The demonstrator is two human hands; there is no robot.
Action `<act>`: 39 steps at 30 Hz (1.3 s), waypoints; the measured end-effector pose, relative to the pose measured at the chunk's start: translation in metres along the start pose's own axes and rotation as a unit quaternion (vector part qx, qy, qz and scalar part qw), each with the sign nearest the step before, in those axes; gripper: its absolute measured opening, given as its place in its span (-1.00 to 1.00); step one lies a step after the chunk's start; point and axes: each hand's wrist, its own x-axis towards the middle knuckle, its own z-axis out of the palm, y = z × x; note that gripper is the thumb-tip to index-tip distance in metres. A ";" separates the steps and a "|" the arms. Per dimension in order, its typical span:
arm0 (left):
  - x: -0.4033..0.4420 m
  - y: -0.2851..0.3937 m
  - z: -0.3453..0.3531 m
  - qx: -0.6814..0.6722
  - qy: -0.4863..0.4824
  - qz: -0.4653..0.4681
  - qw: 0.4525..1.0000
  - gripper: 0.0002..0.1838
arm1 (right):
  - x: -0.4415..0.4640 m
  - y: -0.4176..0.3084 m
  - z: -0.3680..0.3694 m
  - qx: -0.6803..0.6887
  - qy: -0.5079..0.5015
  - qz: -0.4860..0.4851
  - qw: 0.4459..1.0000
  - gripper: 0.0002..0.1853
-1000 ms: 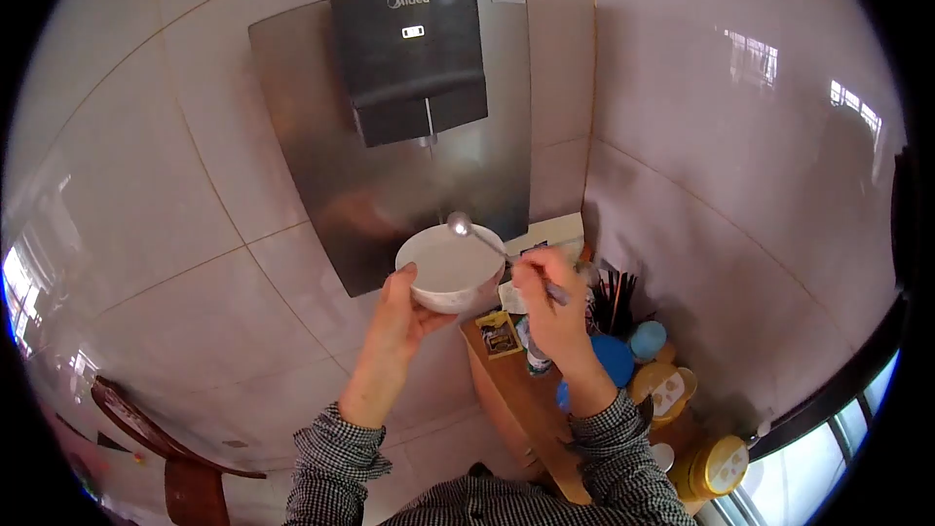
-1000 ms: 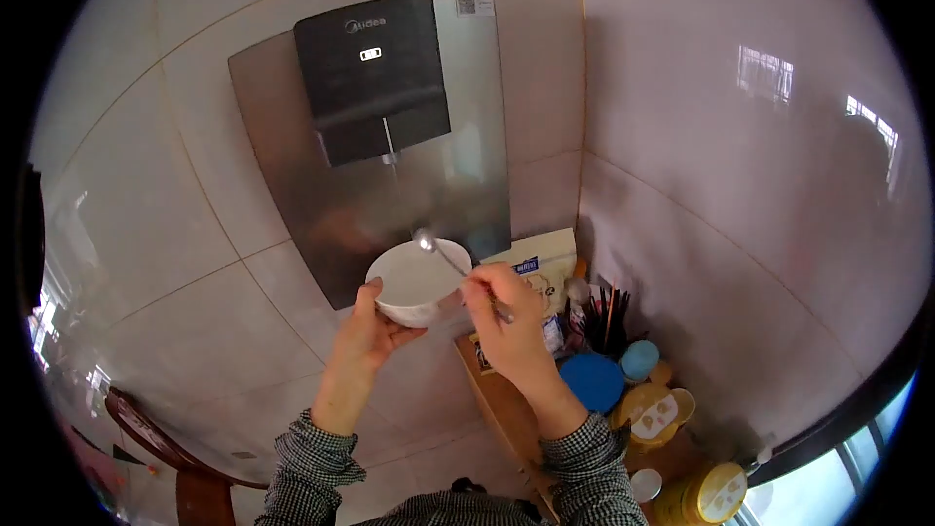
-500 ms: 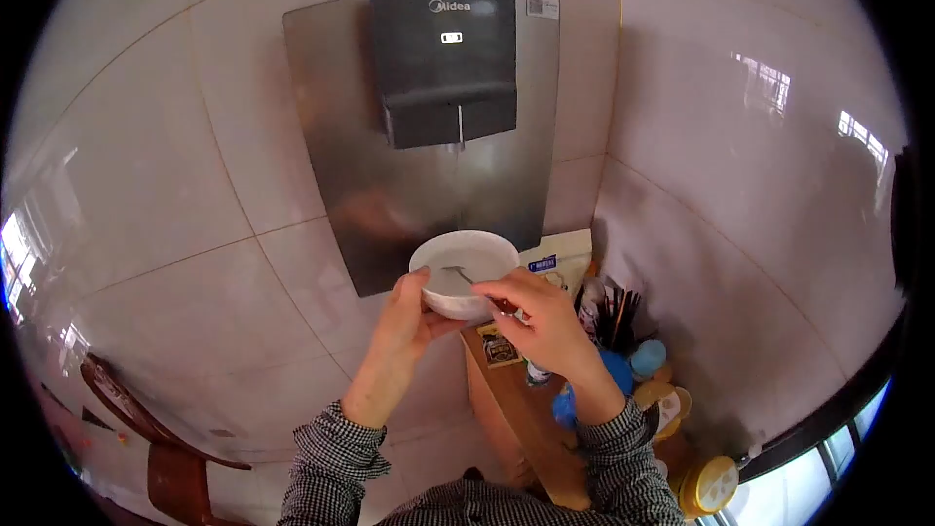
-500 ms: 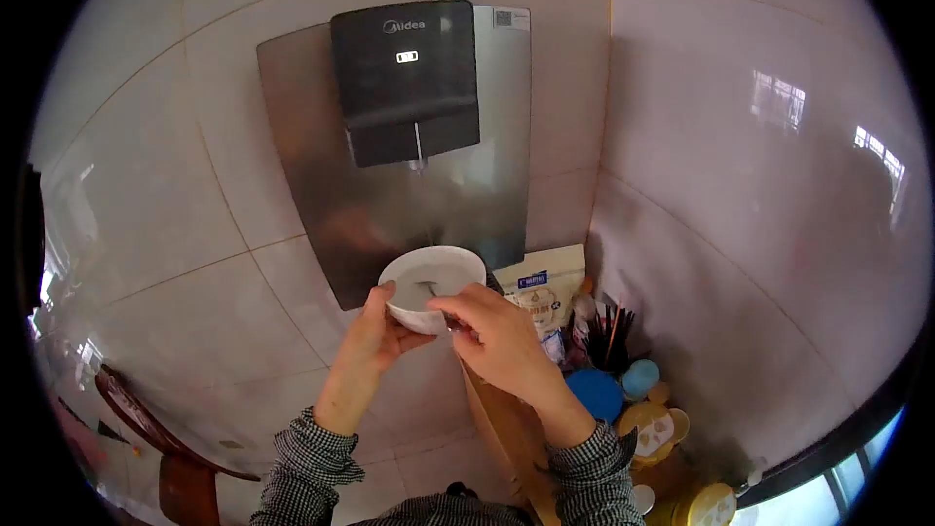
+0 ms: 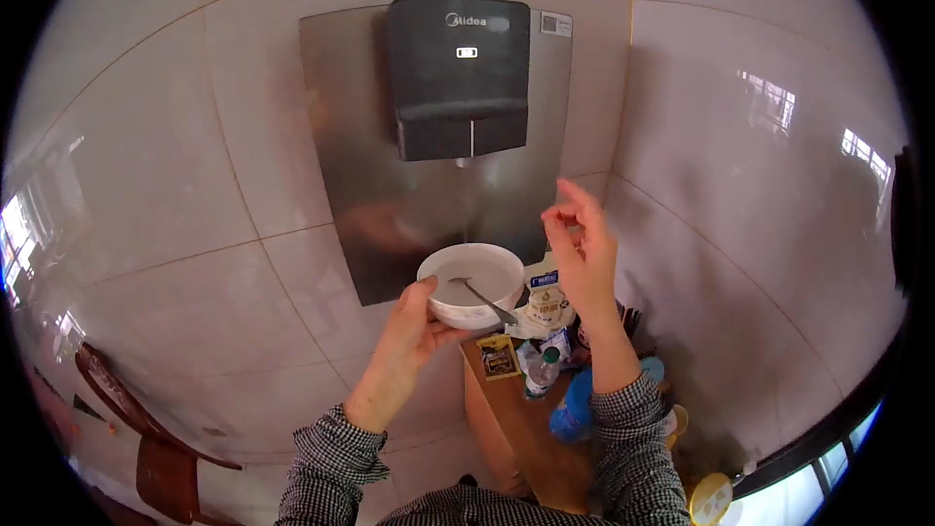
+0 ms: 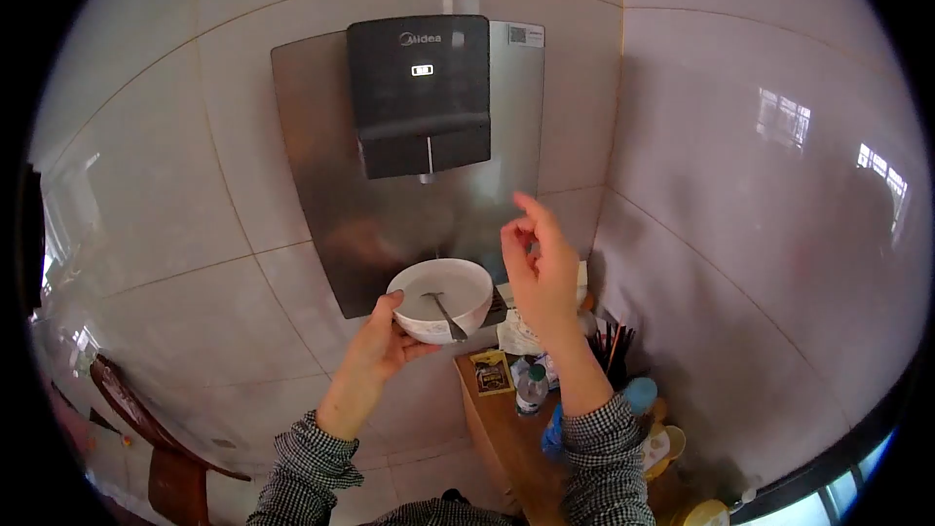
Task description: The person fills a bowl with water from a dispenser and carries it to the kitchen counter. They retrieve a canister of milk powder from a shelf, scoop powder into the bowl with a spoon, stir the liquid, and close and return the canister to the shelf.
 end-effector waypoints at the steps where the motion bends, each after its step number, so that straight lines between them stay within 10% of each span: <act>1: 0.000 0.000 0.001 0.000 0.006 0.000 1.000 -0.38 | 0.007 -0.003 0.003 -0.005 0.000 -0.015 1.000 -0.60; 15: 0.002 -0.002 -0.003 -0.020 -0.008 -0.007 1.000 -0.38 | 0.107 -0.024 0.046 -0.243 0.020 -0.386 0.890 -0.90; 39: 0.004 -0.005 -0.007 -0.011 -0.011 -0.002 1.000 -0.46 | 0.117 -0.021 0.057 -0.310 0.029 -0.378 0.872 -0.75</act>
